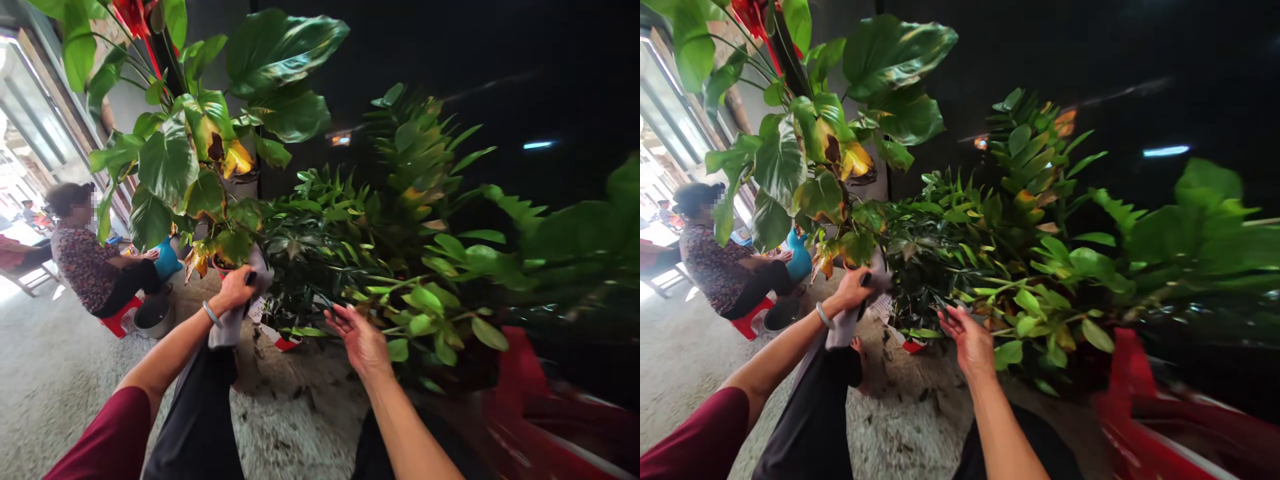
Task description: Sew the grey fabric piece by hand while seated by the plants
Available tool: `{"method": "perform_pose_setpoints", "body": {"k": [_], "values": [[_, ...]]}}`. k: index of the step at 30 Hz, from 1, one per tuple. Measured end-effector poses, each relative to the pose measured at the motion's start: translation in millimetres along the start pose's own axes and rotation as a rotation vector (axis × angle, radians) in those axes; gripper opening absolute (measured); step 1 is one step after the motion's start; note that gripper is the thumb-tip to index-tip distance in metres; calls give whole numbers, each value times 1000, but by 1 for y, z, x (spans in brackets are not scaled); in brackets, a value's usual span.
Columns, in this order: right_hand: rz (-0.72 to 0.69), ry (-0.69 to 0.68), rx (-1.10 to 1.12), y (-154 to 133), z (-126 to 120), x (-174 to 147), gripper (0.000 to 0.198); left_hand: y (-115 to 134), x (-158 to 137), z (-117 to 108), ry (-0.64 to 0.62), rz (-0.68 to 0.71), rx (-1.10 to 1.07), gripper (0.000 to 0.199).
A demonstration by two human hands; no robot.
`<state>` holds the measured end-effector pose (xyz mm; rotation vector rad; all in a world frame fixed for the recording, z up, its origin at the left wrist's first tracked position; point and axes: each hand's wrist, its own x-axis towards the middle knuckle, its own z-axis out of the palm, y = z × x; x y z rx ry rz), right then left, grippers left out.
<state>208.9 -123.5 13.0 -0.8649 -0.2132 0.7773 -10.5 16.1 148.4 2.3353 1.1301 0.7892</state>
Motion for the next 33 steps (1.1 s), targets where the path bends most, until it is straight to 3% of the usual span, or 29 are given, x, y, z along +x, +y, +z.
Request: {"method": "perform_pose_setpoints", "body": {"k": [2,3,7,9,11,15,17,18,20,23,25,28,31,33], "values": [[-35,68,-9,1,-4,3,31,-10,-20,-1,-69,-23,-38,23],[-45,86,-12,1,-6,6,31,-11,-24,-8,-29,-18,-79,22],[-17,66,-26,0,-5,9,35,12,-1,-54,369,87,-195,25],[26,7,-30,-1,2,5,44,26,18,-60,448,141,-200,26],[62,-76,-21,-1,11,0,55,33,24,-44,374,156,-186,25],[80,-99,3,2,25,-4,56,21,-12,12,-44,142,-123,32],[88,-50,-10,3,25,-1,47,15,-33,21,-205,153,-137,30],[92,-35,-19,3,23,1,44,15,-38,18,-219,153,-159,28],[100,-30,-27,3,20,6,40,21,-35,-1,-77,146,-218,25],[110,-31,-27,2,16,8,41,40,-3,-34,314,155,-255,26],[113,-35,-26,1,15,8,41,49,17,-38,408,166,-242,28],[114,-38,-34,1,14,5,40,47,16,-15,261,157,-173,27],[116,-40,-49,0,9,3,42,41,-14,8,-126,256,-113,29],[119,-47,-60,-3,6,2,42,45,-29,7,-338,395,-142,28]]}}
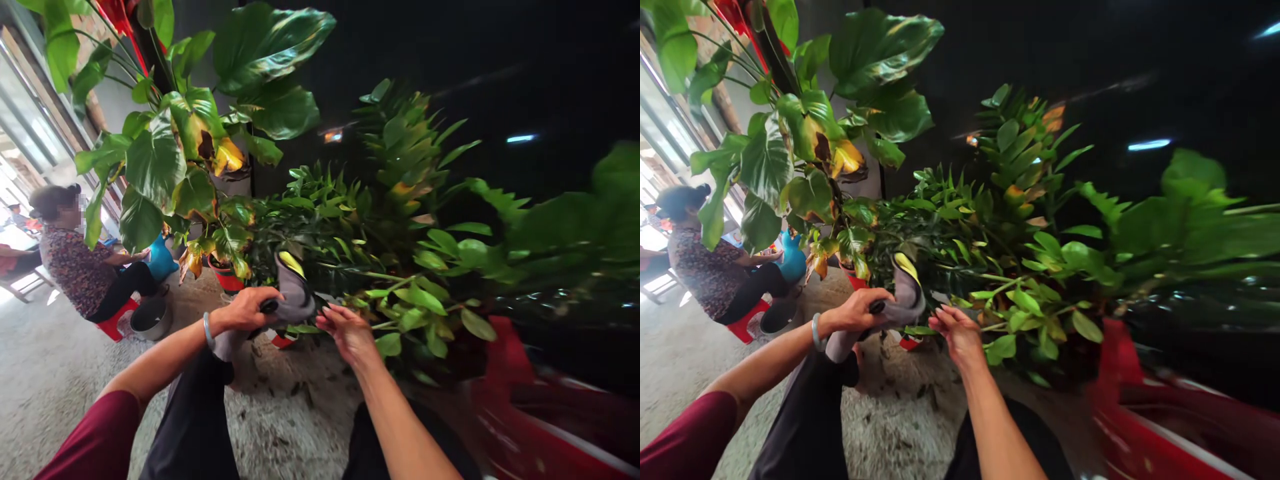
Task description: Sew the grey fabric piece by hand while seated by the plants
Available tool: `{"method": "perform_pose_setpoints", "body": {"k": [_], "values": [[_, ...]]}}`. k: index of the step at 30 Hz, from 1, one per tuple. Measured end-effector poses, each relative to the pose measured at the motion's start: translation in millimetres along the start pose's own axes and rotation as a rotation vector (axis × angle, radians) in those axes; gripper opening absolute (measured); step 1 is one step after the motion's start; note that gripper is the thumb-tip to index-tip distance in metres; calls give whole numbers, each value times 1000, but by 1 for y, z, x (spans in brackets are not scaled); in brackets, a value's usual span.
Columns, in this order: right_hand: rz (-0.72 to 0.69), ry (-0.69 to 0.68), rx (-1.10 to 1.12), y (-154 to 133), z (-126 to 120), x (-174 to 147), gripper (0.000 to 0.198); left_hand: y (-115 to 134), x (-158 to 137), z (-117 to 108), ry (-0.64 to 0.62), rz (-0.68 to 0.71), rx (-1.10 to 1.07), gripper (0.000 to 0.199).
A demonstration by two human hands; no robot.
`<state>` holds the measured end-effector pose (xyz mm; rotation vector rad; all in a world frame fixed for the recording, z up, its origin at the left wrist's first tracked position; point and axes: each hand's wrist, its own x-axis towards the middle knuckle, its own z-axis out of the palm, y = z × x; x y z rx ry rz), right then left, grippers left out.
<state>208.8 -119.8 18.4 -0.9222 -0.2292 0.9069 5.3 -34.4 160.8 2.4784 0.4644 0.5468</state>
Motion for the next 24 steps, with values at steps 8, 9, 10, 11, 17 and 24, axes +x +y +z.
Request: {"method": "perform_pose_setpoints", "body": {"k": [8,9,10,11,17,24], "values": [[24,-19,-16,-2,5,-4,44,28,85,-38,484,61,121,35],[22,-13,-14,-2,6,-4,44,24,91,-32,458,46,165,35],[20,-6,-13,-2,6,-5,43,19,93,-24,374,39,209,35],[19,0,-13,-2,6,-5,43,14,90,-15,248,39,247,35],[29,8,-28,-3,-1,-3,37,22,71,-19,42,82,211,31],[42,25,-40,-2,1,2,36,28,103,-21,427,208,172,45]]}}
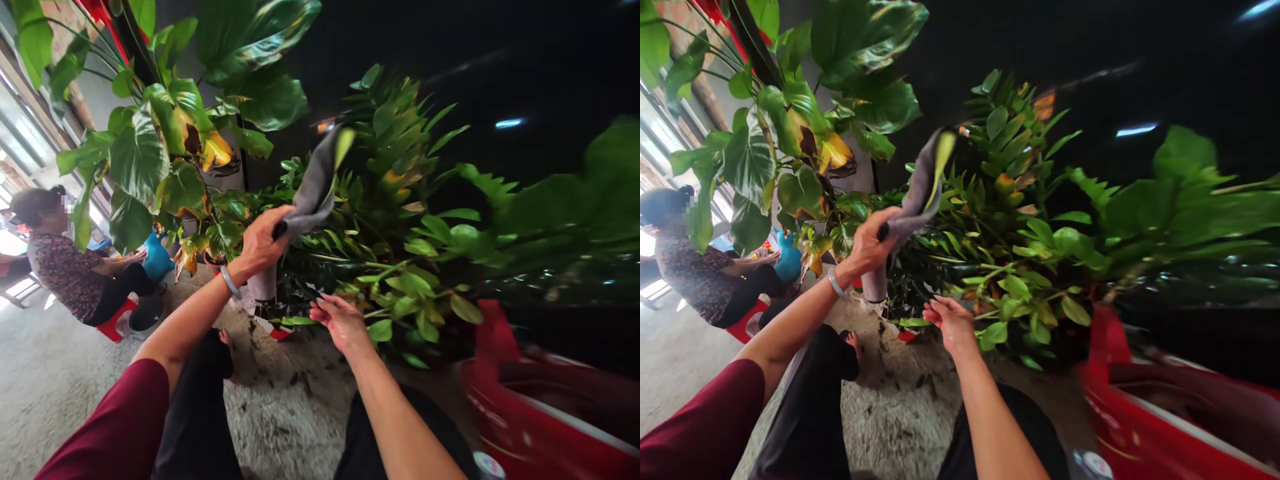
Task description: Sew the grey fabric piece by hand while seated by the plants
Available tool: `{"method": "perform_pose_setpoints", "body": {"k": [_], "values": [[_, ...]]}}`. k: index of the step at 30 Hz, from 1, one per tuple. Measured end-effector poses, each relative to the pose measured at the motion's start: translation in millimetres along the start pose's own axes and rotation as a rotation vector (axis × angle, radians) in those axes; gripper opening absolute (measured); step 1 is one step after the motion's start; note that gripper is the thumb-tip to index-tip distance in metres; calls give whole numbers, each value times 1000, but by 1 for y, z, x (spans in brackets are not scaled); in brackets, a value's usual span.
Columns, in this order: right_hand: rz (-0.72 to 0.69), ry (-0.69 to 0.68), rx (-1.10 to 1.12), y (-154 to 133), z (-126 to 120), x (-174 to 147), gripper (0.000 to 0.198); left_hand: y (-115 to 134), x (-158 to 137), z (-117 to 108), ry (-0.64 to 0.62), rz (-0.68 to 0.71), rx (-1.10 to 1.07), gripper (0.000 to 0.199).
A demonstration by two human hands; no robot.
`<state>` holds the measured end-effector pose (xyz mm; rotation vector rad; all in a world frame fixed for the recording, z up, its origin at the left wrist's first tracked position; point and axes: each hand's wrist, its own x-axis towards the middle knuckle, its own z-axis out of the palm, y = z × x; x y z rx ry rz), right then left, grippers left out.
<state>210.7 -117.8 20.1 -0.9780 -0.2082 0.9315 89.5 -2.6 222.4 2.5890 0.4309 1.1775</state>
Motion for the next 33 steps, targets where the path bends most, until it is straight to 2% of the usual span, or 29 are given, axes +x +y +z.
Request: {"method": "perform_pose_setpoints", "body": {"k": [3,5,7,9,11,13,15,16,17,18,20,21,22,23,24,27,29,30,31,32,33], "values": [[15,9,-32,2,-4,0,30,-19,-47,16,-340,-50,19,40],[40,18,-66,5,-7,0,26,-27,-78,11,-556,-81,-30,39],[62,20,-92,6,-9,1,24,-27,-92,-7,-616,-81,-106,40],[68,14,-98,8,-8,1,23,-23,-84,-29,-508,-65,-176,39],[58,9,-89,8,-6,1,26,-19,-62,-47,-287,-51,-196,39],[45,8,-81,9,-2,0,29,-20,-41,-53,-66,-43,-162,39],[37,8,-78,10,0,0,29,-24,-35,-47,44,-45,-116,40],[35,9,-79,11,1,0,29,-27,-39,-42,31,-47,-99,39],[33,11,-82,12,1,0,29,-29,-48,-36,-33,-48,-91,39],[30,16,-85,12,0,0,28,-30,-59,-32,-151,-42,-94,39],[14,31,-85,13,-2,2,23,-29,-83,-30,-472,0,-139,38],[5,40,-84,13,-3,3,20,-26,-92,-35,-587,24,-169,37],[-1,47,-83,12,-5,4,18,-24,-96,-42,-633,32,-191,37],[-3,50,-83,11,-6,4,18,-22,-96,-51,-598,18,-197,36],[0,49,-85,10,-6,3,19,-21,-91,-62,-486,-19,-181,35],[24,28,-84,7,-5,-1,28,-28,-62,-88,11,-197,-39,34],[29,18,-72,5,-3,-5,31,-37,-48,-92,219,-294,76,35],[30,17,-68,4,-1,-7,31,-41,-48,-89,240,-330,127,34],[31,17,-66,4,0,-8,31,-44,-53,-83,198,-358,170,32],[31,18,-67,3,0,-9,31,-45,-63,-76,103,-379,202,28],[32,21,-70,3,1,-10,31,-43,-77,-68,-43,-395,215,23]]}}
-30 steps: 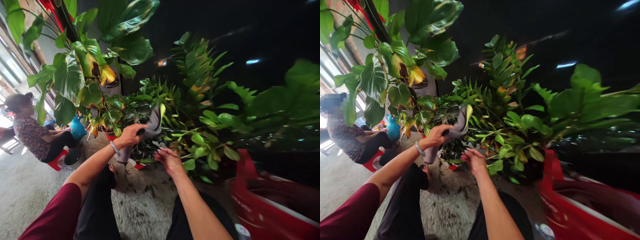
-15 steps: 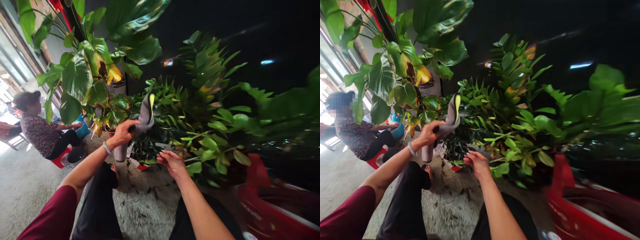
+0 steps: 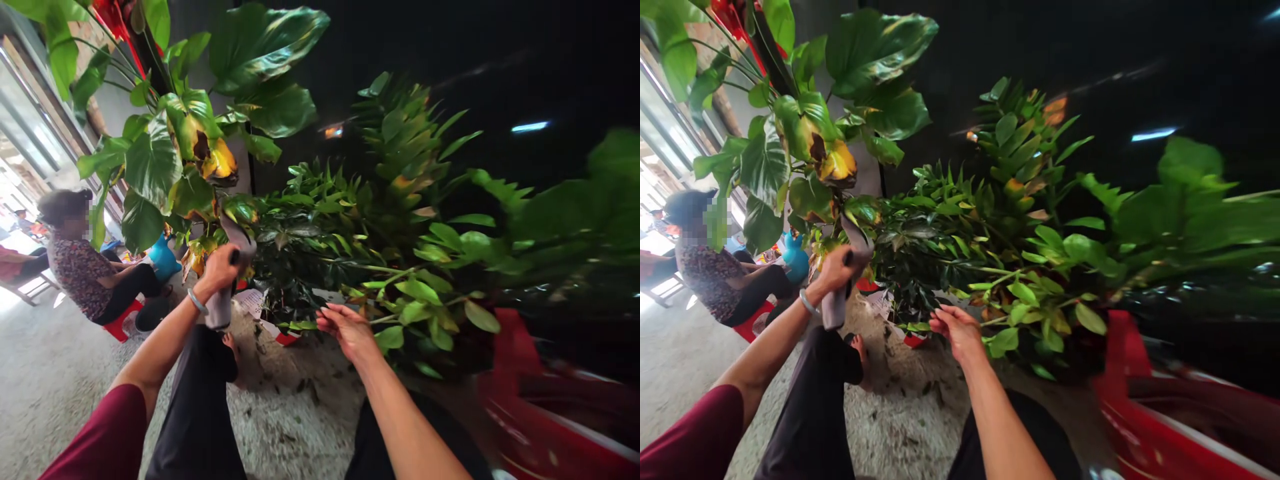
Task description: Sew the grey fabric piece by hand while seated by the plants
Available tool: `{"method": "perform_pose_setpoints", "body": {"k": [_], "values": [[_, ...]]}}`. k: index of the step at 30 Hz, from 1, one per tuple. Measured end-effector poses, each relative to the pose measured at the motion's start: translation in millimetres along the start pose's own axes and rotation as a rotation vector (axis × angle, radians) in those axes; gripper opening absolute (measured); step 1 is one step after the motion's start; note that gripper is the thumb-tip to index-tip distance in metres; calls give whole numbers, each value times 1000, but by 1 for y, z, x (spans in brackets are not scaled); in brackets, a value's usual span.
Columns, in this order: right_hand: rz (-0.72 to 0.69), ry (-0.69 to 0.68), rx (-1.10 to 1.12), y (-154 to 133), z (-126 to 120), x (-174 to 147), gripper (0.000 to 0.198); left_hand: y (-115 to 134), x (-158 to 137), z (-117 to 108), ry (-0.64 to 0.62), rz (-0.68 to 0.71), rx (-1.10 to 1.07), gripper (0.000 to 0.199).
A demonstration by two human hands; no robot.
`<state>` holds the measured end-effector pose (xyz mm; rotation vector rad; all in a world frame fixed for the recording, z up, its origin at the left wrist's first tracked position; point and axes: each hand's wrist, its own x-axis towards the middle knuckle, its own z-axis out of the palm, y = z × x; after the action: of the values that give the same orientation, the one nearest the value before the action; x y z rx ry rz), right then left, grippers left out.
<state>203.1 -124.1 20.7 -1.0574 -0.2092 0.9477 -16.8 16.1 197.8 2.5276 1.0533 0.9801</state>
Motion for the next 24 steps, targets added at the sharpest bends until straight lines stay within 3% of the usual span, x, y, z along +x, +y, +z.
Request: {"method": "perform_pose_setpoints", "body": {"k": [2,3,4,6,9,11,14,17,19,21,24], "values": [[3,4,-9,-1,-1,-1,31,1,-30,11,-339,41,10,13],[5,4,-12,-2,-2,-1,31,3,-43,12,-467,60,-28,11],[6,3,-15,-2,-4,0,31,7,-52,9,-519,54,-72,11],[8,1,-16,-3,-5,0,31,17,-51,-6,-423,25,-140,11],[13,-2,-11,-3,-2,2,34,27,-16,-29,-92,-30,-71,24],[18,-8,-8,-2,2,1,34,28,6,-27,33,-63,7,26],[16,-13,-7,0,6,-1,33,21,2,3,-45,-65,72,22],[11,-9,-16,-1,4,-3,30,15,-37,30,-375,3,30,25],[9,-12,-21,-3,1,-3,30,16,-54,29,-530,26,-67,26],[5,-17,-19,-5,-2,-3,31,22,-50,13,-453,20,-139,23],[-2,-19,-12,-5,-2,-1,33,33,-12,-12,-103,-22,-71,24]]}}
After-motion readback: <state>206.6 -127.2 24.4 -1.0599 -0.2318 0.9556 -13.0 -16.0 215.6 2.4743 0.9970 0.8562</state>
